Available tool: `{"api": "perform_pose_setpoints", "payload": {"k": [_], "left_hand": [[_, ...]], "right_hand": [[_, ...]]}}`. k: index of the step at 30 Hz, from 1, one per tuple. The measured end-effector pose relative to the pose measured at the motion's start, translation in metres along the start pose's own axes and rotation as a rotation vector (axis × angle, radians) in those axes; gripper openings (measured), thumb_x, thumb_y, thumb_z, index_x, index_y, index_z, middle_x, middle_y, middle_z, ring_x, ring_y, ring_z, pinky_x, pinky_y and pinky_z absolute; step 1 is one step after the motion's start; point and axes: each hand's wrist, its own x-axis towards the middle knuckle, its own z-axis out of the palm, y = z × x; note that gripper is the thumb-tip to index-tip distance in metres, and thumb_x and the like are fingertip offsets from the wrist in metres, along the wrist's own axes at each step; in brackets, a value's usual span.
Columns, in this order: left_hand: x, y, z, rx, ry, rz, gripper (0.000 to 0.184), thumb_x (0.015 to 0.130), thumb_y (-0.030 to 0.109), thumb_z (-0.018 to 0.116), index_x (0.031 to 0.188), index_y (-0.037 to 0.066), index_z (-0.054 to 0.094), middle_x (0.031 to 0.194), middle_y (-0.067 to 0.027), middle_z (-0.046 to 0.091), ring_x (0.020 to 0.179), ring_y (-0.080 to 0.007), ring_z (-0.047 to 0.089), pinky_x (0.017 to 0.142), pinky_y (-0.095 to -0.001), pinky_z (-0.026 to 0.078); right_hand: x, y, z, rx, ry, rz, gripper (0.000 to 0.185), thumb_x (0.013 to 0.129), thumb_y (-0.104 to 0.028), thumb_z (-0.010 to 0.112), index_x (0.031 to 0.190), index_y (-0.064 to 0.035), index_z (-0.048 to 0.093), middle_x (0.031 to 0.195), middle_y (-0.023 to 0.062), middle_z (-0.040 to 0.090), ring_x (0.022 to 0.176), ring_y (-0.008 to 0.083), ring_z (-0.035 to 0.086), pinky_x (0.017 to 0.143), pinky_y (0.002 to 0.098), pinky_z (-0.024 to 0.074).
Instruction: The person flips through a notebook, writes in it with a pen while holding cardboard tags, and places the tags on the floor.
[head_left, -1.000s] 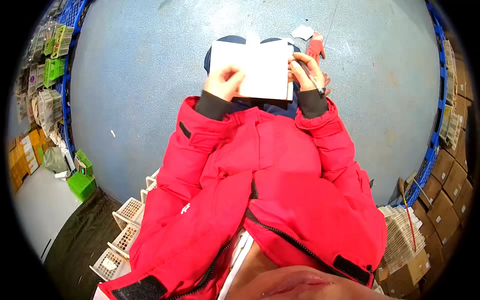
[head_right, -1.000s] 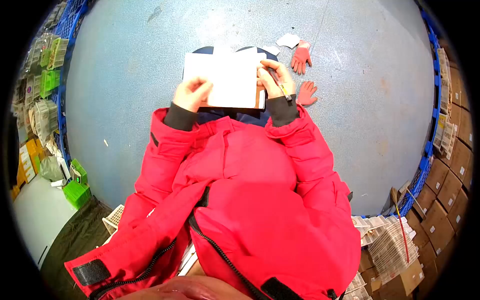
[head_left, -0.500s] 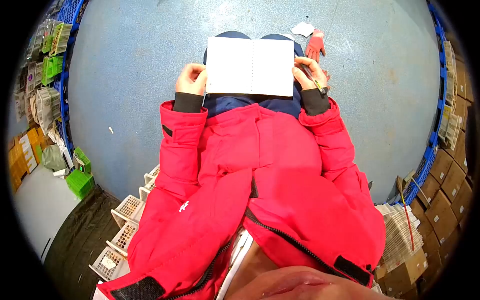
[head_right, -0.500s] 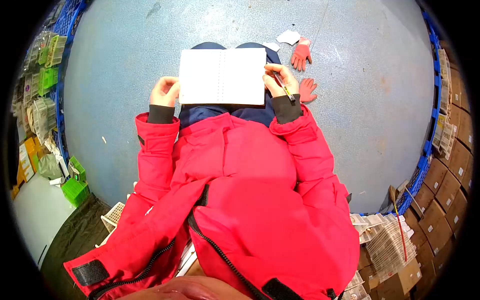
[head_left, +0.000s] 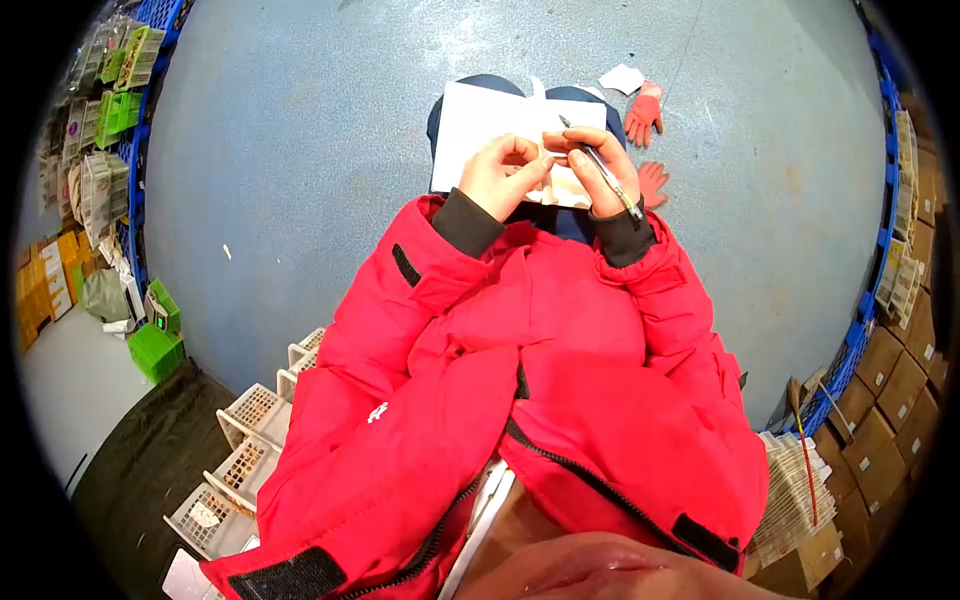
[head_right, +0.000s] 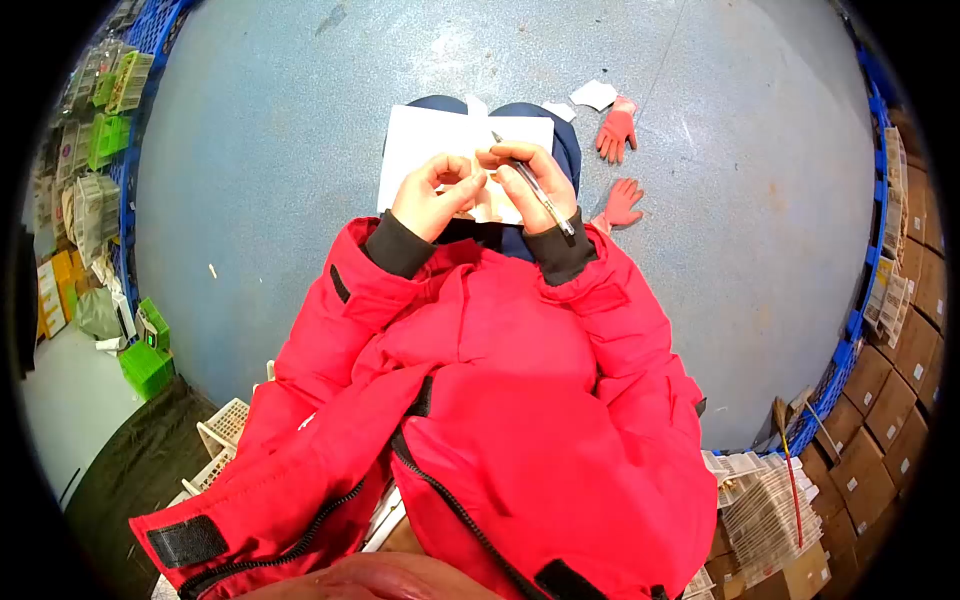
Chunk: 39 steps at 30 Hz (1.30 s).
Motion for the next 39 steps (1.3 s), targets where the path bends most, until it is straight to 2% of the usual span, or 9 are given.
{"api": "perform_pose_setpoints", "payload": {"k": [11, 19, 21, 24, 27, 29, 30, 33, 39], "left_hand": [[0.005, -0.015, -0.013, 0.067, 0.063, -0.049, 0.017, 0.084, 0.016, 0.067, 0.083, 0.001, 0.059, 0.075, -0.0027, 0.061, 0.065, -0.0073, 0.055, 0.055, -0.022, 0.046], [-0.008, -0.016, -0.104, 0.284, 0.227, 0.039, 0.007, 0.082, 0.009, 0.061, 0.085, 0.003, 0.058, 0.075, -0.0016, 0.059, 0.069, -0.009, 0.055, 0.059, -0.0206, 0.044], [-0.013, -0.012, -0.099, 0.76, 0.523, 0.279, 0.013, 0.081, 0.008, 0.063, 0.09, 0.0, 0.058, 0.084, -0.0056, 0.061, 0.078, -0.0124, 0.058, 0.063, -0.0239, 0.049], [-0.018, 0.014, -0.063, 0.981, 0.652, 0.647, 0.019, 0.08, 0.007, 0.065, 0.096, -0.001, 0.058, 0.092, -0.0074, 0.062, 0.087, -0.0144, 0.059, 0.068, -0.0275, 0.051], [-0.019, 0.018, -0.021, 0.64, 0.317, 0.482, 0.021, 0.081, 0.007, 0.066, 0.098, 0.0, 0.057, 0.093, -0.0059, 0.062, 0.087, -0.0136, 0.06, 0.07, -0.0278, 0.052], [-0.009, 0.004, -0.004, 0.385, 0.098, 0.173, 0.022, 0.083, 0.011, 0.066, 0.1, 0.0, 0.057, 0.092, -0.005, 0.061, 0.087, -0.0126, 0.06, 0.071, -0.0255, 0.051], [-0.005, -0.002, 0.003, 0.389, 0.081, 0.226, 0.023, 0.085, 0.016, 0.067, 0.099, 0.001, 0.056, 0.087, -0.0043, 0.06, 0.081, -0.0107, 0.059, 0.067, -0.0236, 0.05], [0.006, -0.002, 0.007, 0.301, 0.052, 0.012, 0.024, 0.086, 0.019, 0.067, 0.097, 0.001, 0.055, 0.083, -0.0037, 0.058, 0.076, -0.0094, 0.058, 0.064, -0.0219, 0.049], [0.004, -0.003, 0.005, 0.208, 0.069, 0.036, 0.024, 0.087, 0.023, 0.065, 0.093, 0.002, 0.056, 0.081, -0.0028, 0.058, 0.064, -0.0075, 0.054, 0.057, -0.0211, 0.047]], "right_hand": [[0.0, 0.001, -0.008, 0.072, 0.182, 0.045, 0.027, 0.091, -0.009, 0.052, 0.116, -0.0006, 0.05, 0.11, 0.0136, 0.059, 0.101, 0.0208, 0.059, 0.08, 0.0297, 0.051], [-0.008, 0.021, -0.039, -0.145, 0.341, 0.096, 0.027, 0.085, -0.009, 0.063, 0.111, -0.001, 0.056, 0.097, 0.0034, 0.058, 0.087, 0.0093, 0.055, 0.077, 0.0242, 0.0466], [-0.009, 0.019, -0.034, -0.168, 0.349, 0.092, 0.028, 0.083, -0.007, 0.064, 0.11, -0.0013, 0.057, 0.097, 0.0025, 0.059, 0.088, 0.0087, 0.055, 0.079, 0.0231, 0.0448], [-0.008, 0.02, -0.033, -0.18, 0.337, 0.069, 0.028, 0.082, -0.006, 0.064, 0.109, -0.0014, 0.057, 0.097, 0.0025, 0.059, 0.088, 0.0087, 0.055, 0.079, 0.0232, 0.0445], [-0.004, 0.019, -0.029, -0.181, 0.314, 0.064, 0.027, 0.082, -0.005, 0.064, 0.108, -0.0013, 0.057, 0.096, 0.002, 0.059, 0.088, 0.0083, 0.054, 0.079, 0.0233, 0.0443], [-0.002, 0.014, -0.021, -0.115, 0.299, 0.073, 0.025, 0.083, -0.005, 0.064, 0.107, -0.0011, 0.057, 0.095, 0.0018, 0.059, 0.087, 0.0085, 0.055, 0.079, 0.0235, 0.0442], [0.0, 0.012, -0.017, -0.093, 0.283, 0.064, 0.025, 0.083, -0.005, 0.064, 0.107, -0.0011, 0.057, 0.095, 0.0021, 0.06, 0.087, 0.0088, 0.055, 0.079, 0.0236, 0.0443], [0.003, 0.003, -0.006, 0.038, 0.128, 0.07, 0.028, 0.086, -0.006, 0.061, 0.111, 0.0003, 0.053, 0.103, 0.0088, 0.062, 0.096, 0.0134, 0.058, 0.085, 0.0268, 0.0452], [0.002, 0.006, -0.002, 0.011, 0.074, 0.073, 0.027, 0.088, -0.008, 0.057, 0.113, 0.002, 0.051, 0.104, 0.0113, 0.062, 0.098, 0.0155, 0.058, 0.087, 0.0276, 0.0446]]}}
